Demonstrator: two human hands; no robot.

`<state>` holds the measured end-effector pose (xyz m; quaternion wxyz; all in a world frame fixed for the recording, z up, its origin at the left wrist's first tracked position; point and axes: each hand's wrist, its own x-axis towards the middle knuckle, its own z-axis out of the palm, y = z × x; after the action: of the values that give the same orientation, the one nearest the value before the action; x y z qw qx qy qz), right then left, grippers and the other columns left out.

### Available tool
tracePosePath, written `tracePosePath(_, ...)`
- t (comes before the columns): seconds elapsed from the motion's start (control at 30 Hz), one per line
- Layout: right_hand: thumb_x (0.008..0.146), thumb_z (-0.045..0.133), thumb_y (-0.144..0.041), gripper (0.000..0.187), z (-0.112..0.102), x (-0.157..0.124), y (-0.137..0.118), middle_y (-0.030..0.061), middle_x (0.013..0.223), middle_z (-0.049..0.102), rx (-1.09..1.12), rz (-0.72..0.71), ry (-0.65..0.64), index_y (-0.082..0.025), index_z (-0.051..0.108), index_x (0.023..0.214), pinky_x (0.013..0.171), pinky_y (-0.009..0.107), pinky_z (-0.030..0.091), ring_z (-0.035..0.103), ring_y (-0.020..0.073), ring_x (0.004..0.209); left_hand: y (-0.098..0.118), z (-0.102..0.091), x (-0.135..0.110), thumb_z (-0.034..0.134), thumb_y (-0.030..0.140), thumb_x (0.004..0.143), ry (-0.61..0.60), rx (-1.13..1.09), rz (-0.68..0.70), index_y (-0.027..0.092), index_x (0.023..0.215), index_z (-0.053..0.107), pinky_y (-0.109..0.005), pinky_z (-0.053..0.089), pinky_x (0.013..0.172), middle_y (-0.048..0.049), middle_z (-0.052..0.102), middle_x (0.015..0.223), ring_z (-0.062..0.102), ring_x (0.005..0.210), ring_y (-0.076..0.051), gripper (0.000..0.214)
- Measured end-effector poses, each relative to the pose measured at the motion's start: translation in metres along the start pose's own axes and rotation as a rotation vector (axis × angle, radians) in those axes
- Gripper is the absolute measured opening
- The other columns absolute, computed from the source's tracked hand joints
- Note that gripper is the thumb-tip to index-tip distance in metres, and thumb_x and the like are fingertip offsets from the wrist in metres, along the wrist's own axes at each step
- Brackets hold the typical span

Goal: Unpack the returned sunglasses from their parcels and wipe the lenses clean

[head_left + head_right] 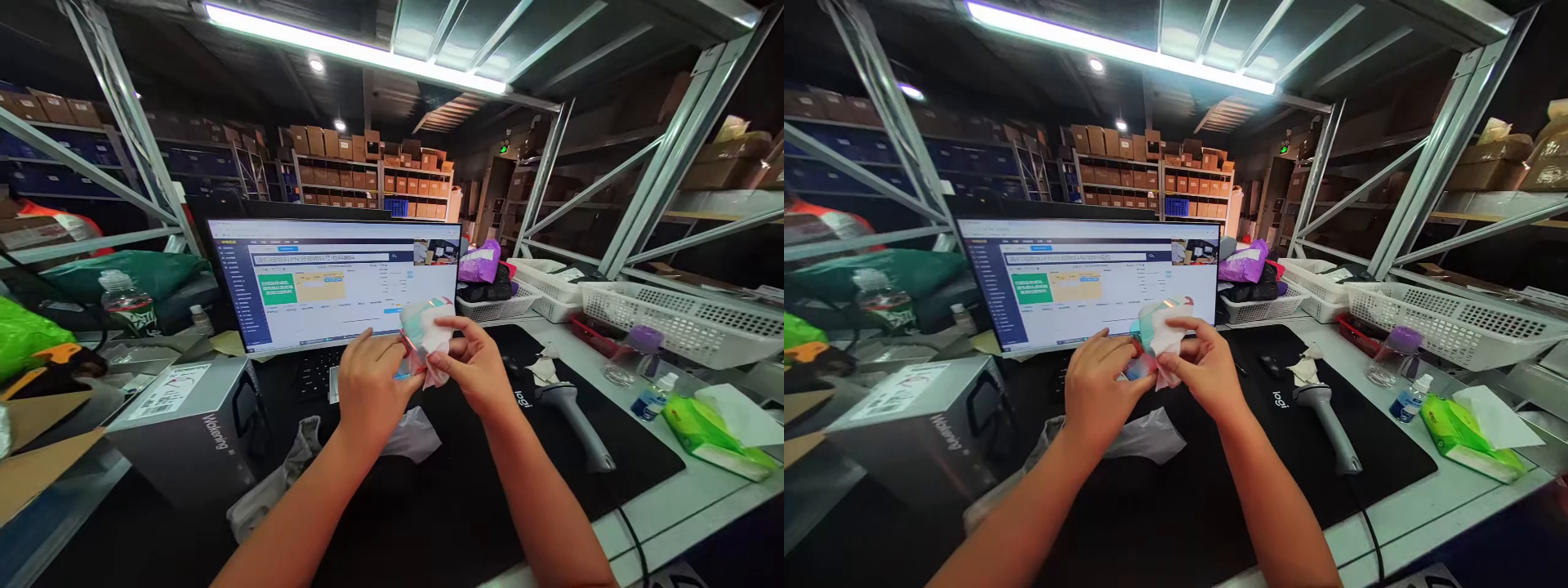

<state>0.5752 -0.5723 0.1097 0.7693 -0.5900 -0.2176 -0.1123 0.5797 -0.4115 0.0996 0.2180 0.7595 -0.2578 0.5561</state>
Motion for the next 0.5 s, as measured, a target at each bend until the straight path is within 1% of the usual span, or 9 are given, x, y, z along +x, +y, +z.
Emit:
tracePosePath(0.03, 0.063, 0.093, -0.033, 0.052, -0.001, -0.001, -0.001, -0.0026, 0.063, 0.073, 0.020, 0.015, 0.010, -0.023, 0.063, 0.104, 0.049, 0.026, 0.052, 0.064, 0.0155, 0.049, -0.001, 0.000, 0.001, 0.074, 0.020, 0.081, -0.004, -0.024, 0.038, 0.017, 0.080, 0.067, -0.045, 0.054, 0.098, -0.0039, 0.076, 0.084, 0.071, 0.079, -0.024, 0.007)
tracePosePath(0.1, 0.061, 0.094, -0.032, 0.048, -0.002, -0.001, -0.003, -0.0031, 0.060, 0.072, 0.063, 0.016, 0.070, -0.023, 0.059, 0.092, 0.047, 0.024, 0.052, 0.063, 0.0150, 0.046, -0.002, -0.001, 0.003, 0.073, 0.019, 0.083, -0.015, -0.058, 0.101, 0.017, 0.080, 0.066, -0.043, 0.054, 0.096, -0.0045, 0.076, 0.086, 0.070, 0.081, -0.023, 0.008)
tracePosePath(0.2, 0.059, 0.095, -0.028, 0.045, -0.003, -0.001, -0.004, -0.0040, 0.060, 0.070, 0.119, -0.022, 0.192, -0.022, 0.054, 0.077, 0.051, 0.021, 0.053, 0.063, 0.0112, 0.050, -0.003, -0.001, 0.004, 0.073, 0.018, 0.085, -0.031, -0.074, 0.145, 0.017, 0.082, 0.066, -0.043, 0.054, 0.096, -0.0047, 0.076, 0.089, 0.070, 0.084, -0.024, 0.007)
tracePosePath(0.27, 0.056, 0.096, -0.028, 0.047, -0.003, 0.001, -0.006, -0.0048, 0.060, 0.068, 0.136, -0.021, 0.244, -0.020, 0.052, 0.070, 0.053, 0.020, 0.055, 0.062, 0.0097, 0.052, -0.004, 0.000, 0.005, 0.073, 0.019, 0.086, -0.037, -0.089, 0.169, 0.017, 0.085, 0.067, -0.044, 0.053, 0.098, -0.0047, 0.077, 0.091, 0.071, 0.087, -0.024, 0.006)
tracePosePath(0.4, 0.049, 0.099, -0.034, 0.053, -0.010, 0.007, -0.010, -0.0056, 0.060, 0.065, 0.157, 0.036, 0.285, -0.019, 0.050, 0.063, 0.049, 0.020, 0.054, 0.060, 0.0088, 0.050, -0.004, 0.002, 0.005, 0.071, 0.021, 0.088, -0.041, -0.140, 0.180, 0.018, 0.085, 0.067, -0.042, 0.053, 0.099, -0.0038, 0.077, 0.090, 0.072, 0.085, -0.021, 0.006)
tracePosePath(0.5, 0.046, 0.099, -0.038, 0.056, -0.020, 0.012, -0.013, -0.0052, 0.062, 0.067, 0.162, 0.075, 0.290, -0.019, 0.051, 0.065, 0.049, 0.019, 0.052, 0.060, 0.0085, 0.051, -0.003, 0.002, 0.004, 0.071, 0.019, 0.086, -0.054, -0.153, 0.174, 0.019, 0.082, 0.066, -0.042, 0.053, 0.097, -0.0030, 0.077, 0.090, 0.071, 0.084, -0.021, 0.007)
